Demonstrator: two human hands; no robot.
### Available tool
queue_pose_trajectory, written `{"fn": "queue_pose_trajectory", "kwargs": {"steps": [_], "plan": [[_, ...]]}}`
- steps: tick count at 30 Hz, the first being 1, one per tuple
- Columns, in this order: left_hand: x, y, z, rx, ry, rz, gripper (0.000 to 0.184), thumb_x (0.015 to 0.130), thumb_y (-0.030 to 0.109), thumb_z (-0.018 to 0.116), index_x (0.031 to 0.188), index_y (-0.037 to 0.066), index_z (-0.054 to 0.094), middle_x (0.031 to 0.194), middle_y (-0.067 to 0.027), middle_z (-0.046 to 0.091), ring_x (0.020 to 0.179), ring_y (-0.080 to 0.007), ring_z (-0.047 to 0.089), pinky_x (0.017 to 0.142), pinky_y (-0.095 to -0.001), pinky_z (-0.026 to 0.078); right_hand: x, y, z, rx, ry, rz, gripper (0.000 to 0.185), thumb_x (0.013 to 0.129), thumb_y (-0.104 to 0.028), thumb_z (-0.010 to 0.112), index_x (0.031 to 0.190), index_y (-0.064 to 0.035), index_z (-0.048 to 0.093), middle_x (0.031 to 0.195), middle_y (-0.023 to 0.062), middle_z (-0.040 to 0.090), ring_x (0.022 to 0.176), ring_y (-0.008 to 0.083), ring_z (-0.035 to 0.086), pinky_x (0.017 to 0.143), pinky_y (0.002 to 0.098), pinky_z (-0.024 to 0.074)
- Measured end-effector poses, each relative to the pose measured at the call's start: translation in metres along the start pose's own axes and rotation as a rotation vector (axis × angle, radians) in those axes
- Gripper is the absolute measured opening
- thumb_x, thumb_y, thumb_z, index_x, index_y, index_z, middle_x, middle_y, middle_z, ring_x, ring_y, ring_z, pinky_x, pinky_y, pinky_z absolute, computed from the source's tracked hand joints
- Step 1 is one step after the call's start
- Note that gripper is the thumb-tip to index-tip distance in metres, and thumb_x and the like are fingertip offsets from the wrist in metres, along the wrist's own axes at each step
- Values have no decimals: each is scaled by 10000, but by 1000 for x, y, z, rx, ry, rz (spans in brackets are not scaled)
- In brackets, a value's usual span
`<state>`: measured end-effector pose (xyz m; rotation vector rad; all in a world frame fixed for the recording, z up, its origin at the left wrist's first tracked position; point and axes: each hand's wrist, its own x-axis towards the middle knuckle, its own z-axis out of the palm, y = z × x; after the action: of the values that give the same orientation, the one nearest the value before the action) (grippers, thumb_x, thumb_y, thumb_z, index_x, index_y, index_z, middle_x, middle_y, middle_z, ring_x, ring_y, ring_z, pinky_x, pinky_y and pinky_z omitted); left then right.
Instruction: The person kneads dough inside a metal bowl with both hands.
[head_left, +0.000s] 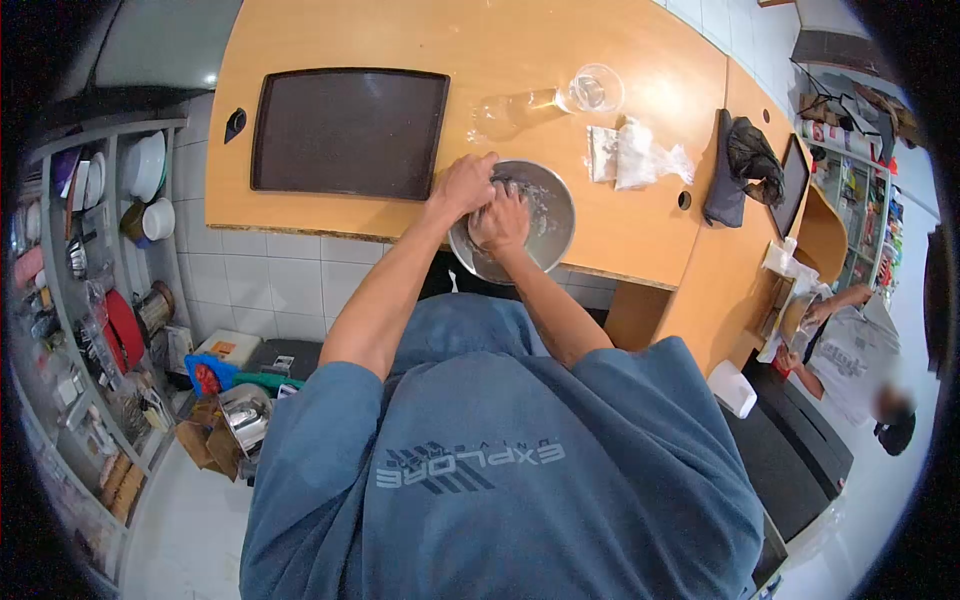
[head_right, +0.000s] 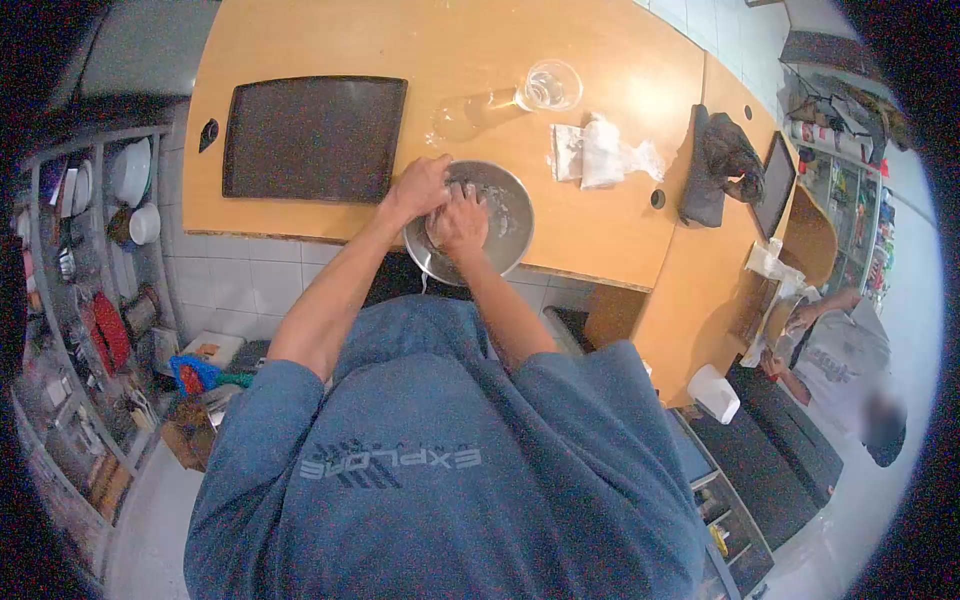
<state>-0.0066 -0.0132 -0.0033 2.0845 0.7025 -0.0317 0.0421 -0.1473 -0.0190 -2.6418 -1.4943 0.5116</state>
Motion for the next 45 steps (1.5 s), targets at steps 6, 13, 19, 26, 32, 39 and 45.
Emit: {"fn": "queue_pose_trajectory", "kwargs": {"steps": [6,13,19,26,32,39,45], "plan": [[1,2,-3,20,20,28,242,760,73,632,989,-7,639,892,-276,704,888,-470,681,794,-531,558,10,12,4,131,91,-49,279,855,-294,606,985,-60,683,1010,155,660,1017,377,605,845,508,491],[3,3,3,57,0,52,211,826,77,615,1015,-14,635,859,-320,677,872,-498,666,792,-553,542,30,45,-34,579,-154,90,289,979,-260,526,961,-8,666,947,307,673,931,521,625,846,579,486],[0,11,-5,20,9,37,181,826,70,617,982,-21,632,840,-321,674,857,-498,668,776,-557,543,23,33,-35,397,-124,75,270,897,-257,603,948,-6,687,885,332,677,869,490,673,829,603,512],[6,-1,4,60,16,25,228,781,68,622,994,-14,642,857,-303,684,858,-486,674,776,-542,554,-20,14,-10,61,196,-121,301,941,-351,595,986,-84,727,1071,178,633,1087,357,574,847,519,475],[3,1,3,40,53,23,257,765,83,618,1007,0,647,847,-285,693,846,-474,683,764,-533,563,12,13,-6,218,-225,342,312,867,-351,659,969,-76,763,1119,163,692,1141,314,619,929,543,477],[6,-7,10,28,65,-18,228,805,88,621,1011,-9,622,845,-321,670,857,-500,666,758,-560,539,20,6,3,-7,-25,131,262,771,-315,714,904,-99,780,1018,102,740,1084,280,664,903,462,511],[1,-1,-1,13,79,-57,236,806,87,621,1017,-20,616,848,-320,674,857,-501,666,756,-562,539,30,9,3,14,-42,128,219,760,-295,706,863,-113,774,952,131,742,996,287,691,842,455,523]]}}
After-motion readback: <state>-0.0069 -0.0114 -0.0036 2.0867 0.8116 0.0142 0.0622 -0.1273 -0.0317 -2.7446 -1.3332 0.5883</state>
